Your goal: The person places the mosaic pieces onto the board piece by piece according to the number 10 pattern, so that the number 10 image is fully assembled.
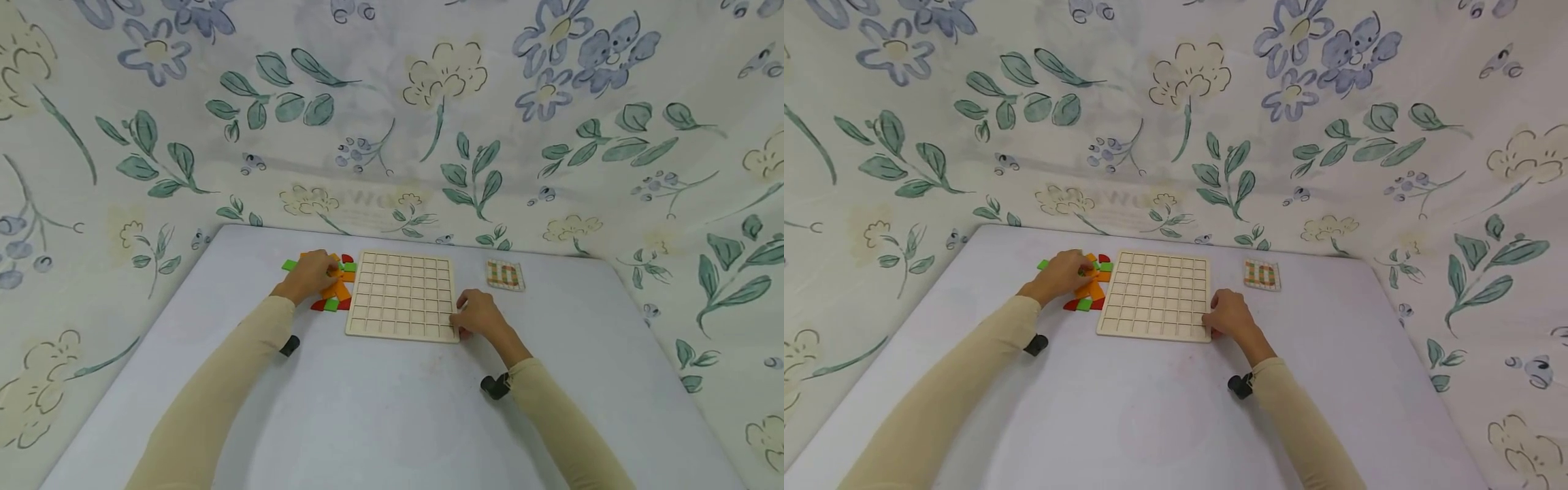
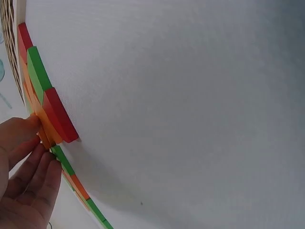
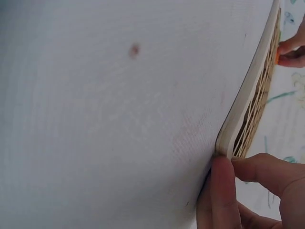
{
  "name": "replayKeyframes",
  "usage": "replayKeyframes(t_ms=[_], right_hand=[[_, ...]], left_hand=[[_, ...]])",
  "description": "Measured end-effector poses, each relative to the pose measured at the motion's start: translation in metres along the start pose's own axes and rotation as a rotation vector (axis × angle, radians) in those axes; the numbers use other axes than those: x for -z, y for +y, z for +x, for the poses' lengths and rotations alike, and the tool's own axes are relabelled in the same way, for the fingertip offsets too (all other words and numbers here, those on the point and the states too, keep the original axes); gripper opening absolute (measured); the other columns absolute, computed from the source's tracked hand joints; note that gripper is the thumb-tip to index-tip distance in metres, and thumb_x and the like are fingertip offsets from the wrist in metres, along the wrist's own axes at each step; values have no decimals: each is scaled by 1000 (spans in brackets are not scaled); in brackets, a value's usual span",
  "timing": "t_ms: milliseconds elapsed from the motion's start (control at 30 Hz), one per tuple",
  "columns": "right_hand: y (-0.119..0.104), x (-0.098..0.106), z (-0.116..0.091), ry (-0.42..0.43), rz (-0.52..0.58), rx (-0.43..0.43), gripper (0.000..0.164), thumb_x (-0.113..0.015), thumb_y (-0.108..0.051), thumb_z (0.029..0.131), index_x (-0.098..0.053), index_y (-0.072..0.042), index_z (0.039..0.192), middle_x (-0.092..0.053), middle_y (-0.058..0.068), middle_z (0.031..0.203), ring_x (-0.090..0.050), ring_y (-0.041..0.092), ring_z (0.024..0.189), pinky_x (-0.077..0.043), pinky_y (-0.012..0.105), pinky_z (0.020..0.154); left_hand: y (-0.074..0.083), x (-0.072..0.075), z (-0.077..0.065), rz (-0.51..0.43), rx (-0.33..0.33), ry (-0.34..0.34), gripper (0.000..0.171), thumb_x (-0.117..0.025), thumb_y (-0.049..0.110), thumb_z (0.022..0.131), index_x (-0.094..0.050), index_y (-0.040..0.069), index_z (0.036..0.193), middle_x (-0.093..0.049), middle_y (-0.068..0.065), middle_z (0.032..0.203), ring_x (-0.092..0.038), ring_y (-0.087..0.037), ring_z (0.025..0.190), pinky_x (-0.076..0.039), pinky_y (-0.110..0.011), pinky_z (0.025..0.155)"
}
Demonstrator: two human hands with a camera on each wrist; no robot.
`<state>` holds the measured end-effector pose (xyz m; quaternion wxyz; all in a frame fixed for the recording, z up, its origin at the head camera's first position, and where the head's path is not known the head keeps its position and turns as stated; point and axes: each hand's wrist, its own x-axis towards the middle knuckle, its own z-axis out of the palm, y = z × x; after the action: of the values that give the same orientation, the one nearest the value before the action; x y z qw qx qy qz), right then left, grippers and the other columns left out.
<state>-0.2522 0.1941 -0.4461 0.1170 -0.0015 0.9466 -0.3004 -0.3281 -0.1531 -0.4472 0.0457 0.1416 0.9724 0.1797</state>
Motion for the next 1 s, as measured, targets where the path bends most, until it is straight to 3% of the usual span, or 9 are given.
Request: replayKeyframes(t_ms=[300,400,500,767,1000], right_hand=[[5,3,0,-16,44,-8,29,-72,-13,84,-60,4,104,-66,8,71,-66,17,54,-54,30,54],[6,4,0,-15,28,-8,28,-72,-14,84,-61,3,103,-65,8,70,-66,16,53,-53,29,55],[7,4,1,-14,17,-18,28,-72,-14,84,-60,3,103,-65,7,69,-65,16,53,-52,30,55],[2,4,5,-50,-19,-3,26,-71,-11,84,-59,4,102,-64,8,66,-65,16,51,-53,29,53],[2,4,11,-53,-22,-36,26,-72,-11,83,-58,2,100,-64,8,69,-65,16,52,-52,27,52]], left_hand=[[11,-4,9,-125,-19,0,28,-67,5,86,-65,-8,111,-58,-19,105,-52,-30,94,-49,-40,88],[20,-9,15,-176,-65,42,27,-70,5,84,-66,-7,109,-59,-17,104,-53,-30,94,-49,-40,87],[35,-16,24,-201,-154,66,26,-73,6,84,-67,-6,107,-60,-16,103,-55,-29,93,-49,-40,86],[80,-35,52,-76,-416,91,20,-73,4,83,-69,-2,101,-61,-10,95,-55,-25,89,-50,-35,82],[115,-40,68,-25,-478,61,18,-73,5,85,-69,-2,101,-60,-11,98,-56,-26,93,-48,-35,85]])
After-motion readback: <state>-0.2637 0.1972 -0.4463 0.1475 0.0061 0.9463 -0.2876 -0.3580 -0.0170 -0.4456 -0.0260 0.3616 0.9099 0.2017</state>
